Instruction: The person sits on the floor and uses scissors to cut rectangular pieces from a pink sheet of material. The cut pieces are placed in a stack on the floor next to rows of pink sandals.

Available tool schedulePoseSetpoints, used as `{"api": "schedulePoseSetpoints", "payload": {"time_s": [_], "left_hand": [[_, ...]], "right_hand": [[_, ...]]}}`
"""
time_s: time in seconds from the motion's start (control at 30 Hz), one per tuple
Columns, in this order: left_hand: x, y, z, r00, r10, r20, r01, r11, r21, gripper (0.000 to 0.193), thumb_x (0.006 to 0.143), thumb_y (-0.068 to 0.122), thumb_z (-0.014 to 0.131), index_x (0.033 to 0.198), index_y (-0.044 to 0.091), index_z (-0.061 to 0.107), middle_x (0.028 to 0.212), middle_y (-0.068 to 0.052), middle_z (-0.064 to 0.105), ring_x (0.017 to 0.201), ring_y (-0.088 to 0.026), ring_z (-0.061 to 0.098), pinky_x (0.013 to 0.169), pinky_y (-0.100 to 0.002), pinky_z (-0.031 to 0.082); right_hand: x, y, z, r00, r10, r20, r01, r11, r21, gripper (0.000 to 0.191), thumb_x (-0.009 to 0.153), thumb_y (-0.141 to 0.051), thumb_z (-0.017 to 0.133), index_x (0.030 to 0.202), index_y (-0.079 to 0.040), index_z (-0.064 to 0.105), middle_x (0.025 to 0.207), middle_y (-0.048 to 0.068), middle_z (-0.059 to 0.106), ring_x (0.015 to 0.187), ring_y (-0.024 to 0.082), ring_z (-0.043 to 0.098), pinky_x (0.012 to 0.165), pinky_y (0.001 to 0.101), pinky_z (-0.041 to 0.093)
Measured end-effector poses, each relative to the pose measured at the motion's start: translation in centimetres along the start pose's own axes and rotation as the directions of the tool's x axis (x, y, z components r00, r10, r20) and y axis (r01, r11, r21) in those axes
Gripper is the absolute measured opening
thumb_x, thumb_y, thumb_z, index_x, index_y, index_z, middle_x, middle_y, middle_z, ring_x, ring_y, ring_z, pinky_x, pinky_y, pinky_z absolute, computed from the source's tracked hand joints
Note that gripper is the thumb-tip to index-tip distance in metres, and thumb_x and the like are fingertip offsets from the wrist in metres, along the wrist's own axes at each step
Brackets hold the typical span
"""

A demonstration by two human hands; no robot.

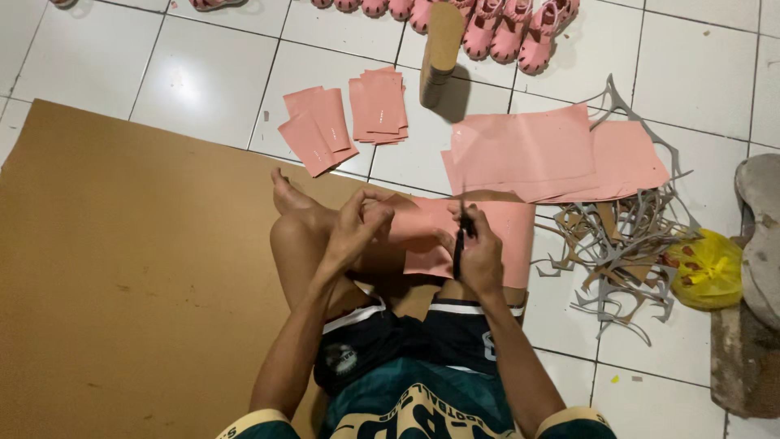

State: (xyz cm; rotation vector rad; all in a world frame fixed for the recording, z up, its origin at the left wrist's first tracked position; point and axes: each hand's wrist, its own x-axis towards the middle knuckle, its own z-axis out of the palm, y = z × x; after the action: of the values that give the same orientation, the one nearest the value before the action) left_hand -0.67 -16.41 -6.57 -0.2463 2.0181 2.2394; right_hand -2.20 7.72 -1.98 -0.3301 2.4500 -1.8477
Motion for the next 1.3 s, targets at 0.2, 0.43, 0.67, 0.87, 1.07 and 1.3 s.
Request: {"api": "schedulePoseSetpoints", "payload": {"time_s": [0.2,0.43,0.67,0.87,1.07,1.3], "left_hand": [[1.3,0.9,1.7,1.0,-0.026,0.01,0.027,0.828,-0.56,0.04,0.095,0.017,0.071,0.133,0.011,0.061,0.083,0.006,0.061,0.071,-0.001,0.053,0.061,-0.019,0.041],[2.8,-1.5,4.6,0.992,0.001,-0.123,-0.025,0.98,-0.198,0.02,0.1,0.018,0.068,0.11,0.001,0.066,0.073,0.006,0.056,0.058,-0.001,0.043,0.049,-0.021,0.033],[7.0,-1.5,3.9,0.991,0.0,-0.133,-0.035,0.965,-0.26,0.017,0.105,0.02,0.058,0.099,0.004,0.061,0.068,0.007,0.049,0.054,-0.002,0.039,0.046,-0.021,0.03],[14.1,-0.3,0.4,0.967,0.12,-0.224,-0.111,0.992,0.054,0.036,0.109,0.028,0.063,0.085,0.001,0.061,0.07,0.001,0.052,0.06,-0.005,0.047,0.051,-0.023,0.039],[21.8,-1.6,-2.8,0.908,0.174,-0.381,0.005,0.906,0.423,0.061,0.094,0.039,0.071,0.125,-0.01,0.055,0.099,-0.022,0.068,0.086,-0.03,0.067,0.072,-0.041,0.053],[12.1,-6.1,4.9,0.94,-0.331,0.077,0.204,0.731,0.651,0.064,0.089,0.05,0.072,0.122,-0.004,0.07,0.113,-0.026,0.076,0.103,-0.03,0.074,0.093,-0.039,0.057]], "right_hand": [[2.1,0.4,1.2,0.976,0.197,0.093,-0.208,0.97,0.128,0.028,0.09,-0.011,0.079,0.104,-0.004,0.056,0.077,-0.001,0.057,0.068,0.004,0.053,0.059,0.0213,0.045],[2.1,0.3,2.2,0.939,0.342,0.028,-0.342,0.927,0.151,0.022,0.096,-0.011,0.077,0.104,-0.002,0.059,0.07,-0.002,0.048,0.057,0.004,0.04,0.048,0.0209,0.029],[1.2,3.8,-3.7,0.9,0.431,0.061,-0.429,0.855,0.291,0.022,0.09,-0.01,0.074,0.103,-0.004,0.057,0.067,0.004,0.06,0.046,0.008,0.055,0.036,0.0234,0.041],[0.1,8.9,-8.5,0.934,0.359,-0.005,-0.281,0.74,0.611,0.018,0.099,-0.013,0.066,0.108,-0.004,0.054,0.073,0.009,0.062,0.052,0.013,0.058,0.045,0.0265,0.049],[0.1,11.3,-8.7,0.925,0.376,-0.057,-0.257,0.73,0.633,0.021,0.099,-0.021,0.064,0.109,-0.005,0.053,0.068,0.01,0.061,0.046,0.015,0.056,0.038,0.0293,0.048],[-0.4,11.6,-10.2,0.878,0.457,-0.141,-0.246,0.685,0.686,0.021,0.1,-0.024,0.065,0.111,-0.008,0.055,0.065,0.007,0.059,0.044,0.013,0.052,0.038,0.0282,0.044]]}}
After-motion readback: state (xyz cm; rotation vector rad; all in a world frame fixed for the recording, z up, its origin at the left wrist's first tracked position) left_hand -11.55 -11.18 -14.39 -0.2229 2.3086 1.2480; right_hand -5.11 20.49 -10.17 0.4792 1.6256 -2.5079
